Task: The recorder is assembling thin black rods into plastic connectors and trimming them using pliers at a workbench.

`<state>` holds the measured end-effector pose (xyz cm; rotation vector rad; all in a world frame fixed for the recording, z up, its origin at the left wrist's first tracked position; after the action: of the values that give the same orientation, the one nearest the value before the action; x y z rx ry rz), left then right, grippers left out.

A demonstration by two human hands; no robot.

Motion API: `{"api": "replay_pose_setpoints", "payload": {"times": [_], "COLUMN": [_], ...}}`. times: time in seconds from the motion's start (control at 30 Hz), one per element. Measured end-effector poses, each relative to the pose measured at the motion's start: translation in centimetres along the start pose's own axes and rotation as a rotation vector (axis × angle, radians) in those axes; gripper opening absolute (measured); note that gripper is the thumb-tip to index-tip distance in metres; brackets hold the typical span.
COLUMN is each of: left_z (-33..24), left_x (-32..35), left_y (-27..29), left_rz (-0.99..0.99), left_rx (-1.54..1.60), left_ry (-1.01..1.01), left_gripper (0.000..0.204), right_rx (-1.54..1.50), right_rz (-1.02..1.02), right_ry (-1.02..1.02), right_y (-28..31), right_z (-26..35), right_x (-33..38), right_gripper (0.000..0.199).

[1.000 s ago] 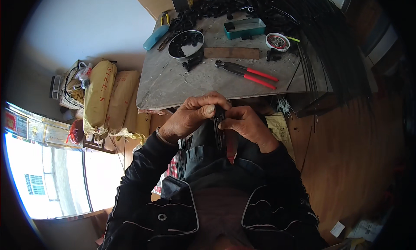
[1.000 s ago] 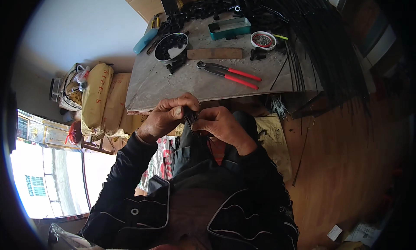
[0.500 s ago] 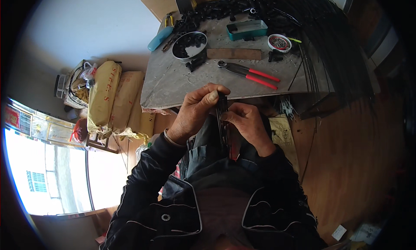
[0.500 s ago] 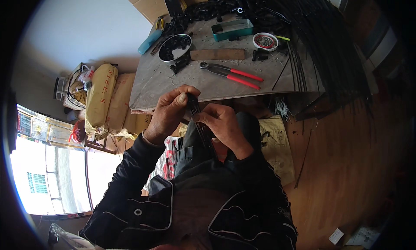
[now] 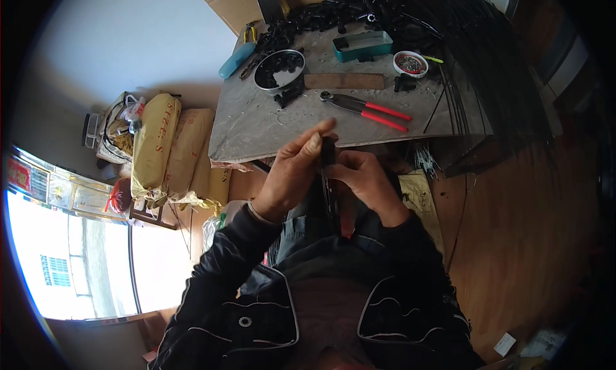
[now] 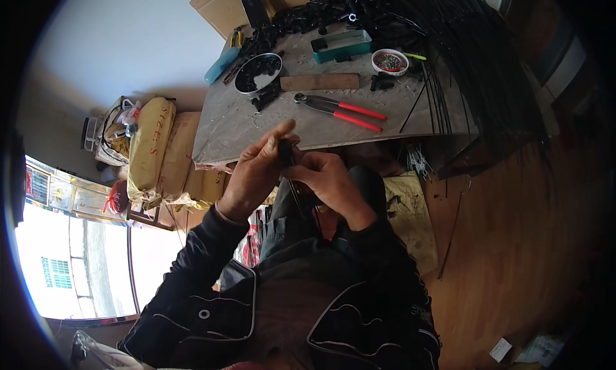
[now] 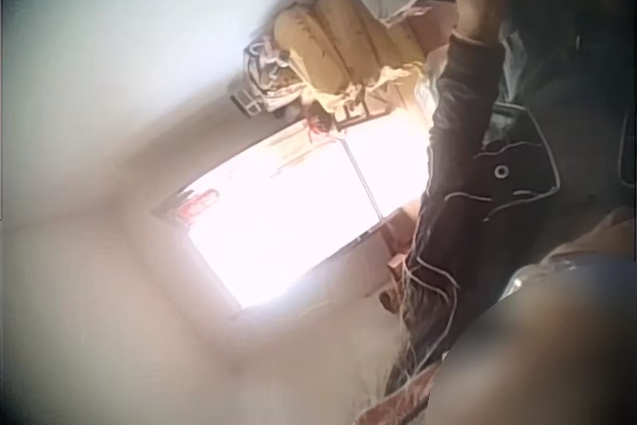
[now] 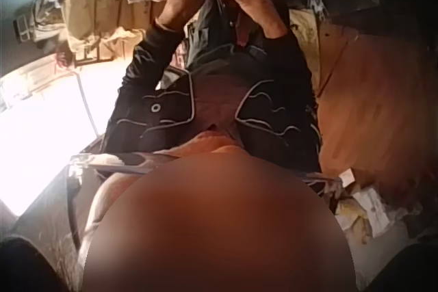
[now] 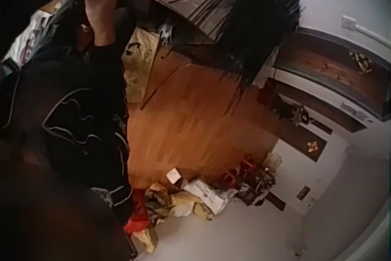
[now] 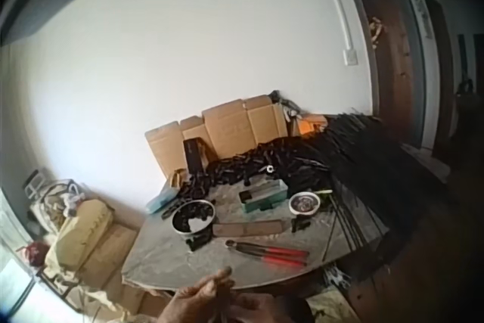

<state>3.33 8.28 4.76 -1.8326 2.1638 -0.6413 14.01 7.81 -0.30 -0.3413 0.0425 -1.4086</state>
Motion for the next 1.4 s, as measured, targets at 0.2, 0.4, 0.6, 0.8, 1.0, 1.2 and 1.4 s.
{"api": "replay_pose_setpoints", "payload": {"times": [0.2,0.4,0.6,0.8,1.0,1.2,1.4], "left_z": [-0.8,-4.1,-5.2,-5.5,-5.0,-5.6,-5.8], "left_x": [0.6,2.1,2.8,3.3,3.1,3.1,2.8], "left_y": [1.1,-1.3,-0.1,-0.8,0.2,0.2,0.4], "left_rz": [-0.367,-0.341,-0.308,-0.190,-0.065,-0.030,0.007], "left_rx": [-0.229,-1.068,-0.890,-0.921,-0.872,-0.853,-0.797], "left_ry": [-0.189,-0.656,-0.580,-0.530,-0.421,-0.413,-0.366], "left_gripper": [0.029,0.021,0.021,0.021,0.021,0.021,0.024], "right_rx": [-0.015,0.150,-0.050,-0.081,-0.054,-0.067,-0.053], "right_rz": [-0.143,-0.155,-0.165,-0.084,-0.038,-0.072,-0.135], "right_ry": [0.097,0.147,0.193,0.258,0.163,0.222,0.320], "right_y": [0.1,-0.7,0.1,-0.9,-1.2,-1.3,-1.4], "right_z": [-0.8,1.1,1.1,0.6,0.2,0.4,1.2], "right_x": [-0.6,0.7,0.9,1.2,1.6,2.2,2.7], "right_gripper": [0.023,0.019,0.014,0.010,0.011,0.011,0.008]}}
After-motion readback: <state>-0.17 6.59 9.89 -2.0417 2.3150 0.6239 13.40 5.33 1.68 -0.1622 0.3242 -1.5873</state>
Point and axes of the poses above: each hand's wrist, its own x-axis away from the middle knuckle, its own y-axis out of the back of the hand, z = x × y, the point moved 7 cm from there along -x, towards the middle knuckle, and after that the axes turned 13 degrees about -z, right-handed, at the moved point
